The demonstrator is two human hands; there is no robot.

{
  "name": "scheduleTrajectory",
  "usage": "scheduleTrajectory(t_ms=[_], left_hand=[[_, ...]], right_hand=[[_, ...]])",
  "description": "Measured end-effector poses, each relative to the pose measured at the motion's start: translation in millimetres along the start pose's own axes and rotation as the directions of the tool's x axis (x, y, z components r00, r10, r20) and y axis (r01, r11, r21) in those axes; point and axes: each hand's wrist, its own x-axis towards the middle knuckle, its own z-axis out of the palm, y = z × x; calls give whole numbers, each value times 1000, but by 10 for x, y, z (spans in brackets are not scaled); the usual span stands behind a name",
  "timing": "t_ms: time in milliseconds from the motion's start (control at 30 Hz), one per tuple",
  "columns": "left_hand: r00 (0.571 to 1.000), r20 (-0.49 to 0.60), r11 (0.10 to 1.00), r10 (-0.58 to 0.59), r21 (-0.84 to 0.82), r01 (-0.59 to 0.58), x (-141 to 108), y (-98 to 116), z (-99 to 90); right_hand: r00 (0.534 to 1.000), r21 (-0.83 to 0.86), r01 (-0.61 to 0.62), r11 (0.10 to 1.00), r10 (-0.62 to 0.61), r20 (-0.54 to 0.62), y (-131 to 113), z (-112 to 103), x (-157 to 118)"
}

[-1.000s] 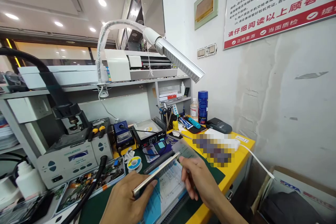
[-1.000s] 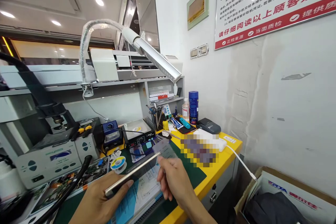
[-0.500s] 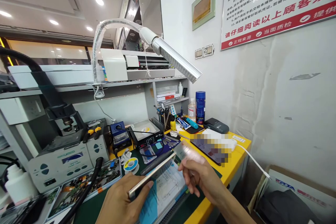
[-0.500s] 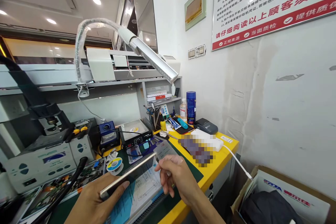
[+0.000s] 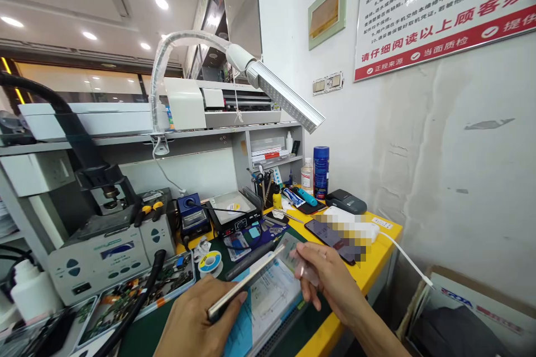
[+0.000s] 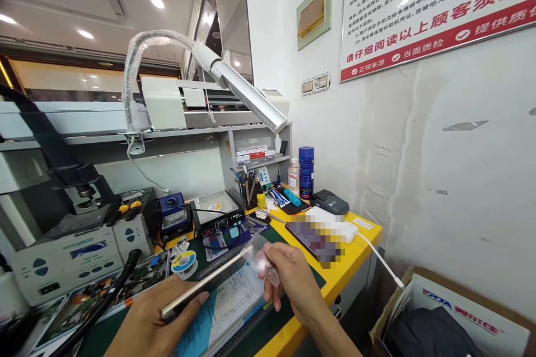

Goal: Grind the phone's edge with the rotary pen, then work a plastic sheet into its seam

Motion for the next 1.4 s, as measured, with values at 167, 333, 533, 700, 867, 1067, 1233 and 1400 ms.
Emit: scheduleTrajectory(t_ms=[167, 333, 533, 700, 867, 1067, 1233, 1400], left_hand=[[981, -7, 978, 192, 79, -191, -5, 23, -15], [966, -26, 957, 259, 139, -253, -2, 25, -40], [961, -5, 946, 276, 176, -271, 25, 0, -31], [961, 0, 945, 275, 185, -270, 5, -27, -13], [962, 3, 947, 271, 177, -268, -16, -42, -19], [960, -3, 945, 281, 175, -276, -20, -36, -30], [950, -10, 931, 313, 201, -305, -7, -26, -19], [949, -9, 934, 315, 182, -308, 13, -10, -26]], right_hand=[[993, -75, 85, 994, -90, -74, -60, -123, -23], [986, -166, 119, 979, -136, -93, -5, -162, -46], [981, -211, 137, 968, -162, -110, 30, -128, -57], [975, -240, 159, 958, -191, -116, 32, -75, -59], [952, -292, 212, 933, -265, -156, 43, -50, -71], [943, -327, 242, 914, -301, -144, 25, -44, -68], [964, -353, 222, 909, -258, -58, 15, -26, -49], [957, -397, 244, 885, -285, -47, -4, -20, -40]])
